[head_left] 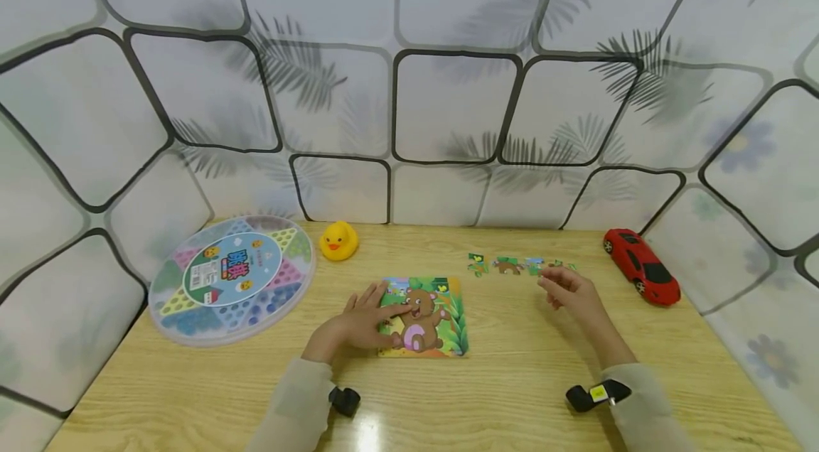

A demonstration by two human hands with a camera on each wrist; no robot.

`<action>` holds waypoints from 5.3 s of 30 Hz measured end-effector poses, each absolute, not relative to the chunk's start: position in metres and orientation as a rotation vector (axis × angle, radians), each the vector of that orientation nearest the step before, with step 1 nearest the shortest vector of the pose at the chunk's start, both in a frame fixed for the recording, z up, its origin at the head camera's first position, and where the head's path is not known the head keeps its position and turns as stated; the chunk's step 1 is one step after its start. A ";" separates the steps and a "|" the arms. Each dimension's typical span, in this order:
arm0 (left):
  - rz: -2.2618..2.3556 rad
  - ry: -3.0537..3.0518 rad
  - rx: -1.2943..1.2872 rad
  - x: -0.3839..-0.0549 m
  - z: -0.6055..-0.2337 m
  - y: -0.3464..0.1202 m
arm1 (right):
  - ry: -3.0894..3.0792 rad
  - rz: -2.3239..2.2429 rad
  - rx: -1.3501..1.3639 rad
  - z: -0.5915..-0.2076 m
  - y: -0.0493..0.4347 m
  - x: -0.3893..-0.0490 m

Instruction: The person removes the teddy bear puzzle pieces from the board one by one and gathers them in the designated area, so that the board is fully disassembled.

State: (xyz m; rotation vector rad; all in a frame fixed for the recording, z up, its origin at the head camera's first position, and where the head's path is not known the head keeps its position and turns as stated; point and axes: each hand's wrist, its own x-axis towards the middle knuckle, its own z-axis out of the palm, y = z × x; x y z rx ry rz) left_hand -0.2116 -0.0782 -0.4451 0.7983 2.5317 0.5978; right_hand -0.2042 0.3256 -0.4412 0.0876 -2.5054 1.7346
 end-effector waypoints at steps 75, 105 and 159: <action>0.631 2.517 0.800 -0.217 -0.450 -0.083 | -2.947 1.667 0.584 -0.459 0.166 -0.214; 0.683 2.495 0.762 -0.213 -0.444 -0.082 | -2.838 1.910 0.614 -0.463 0.173 -0.217; 0.645 2.498 0.775 -0.211 -0.443 -0.083 | -2.479 2.152 -0.185 -0.459 0.207 -0.217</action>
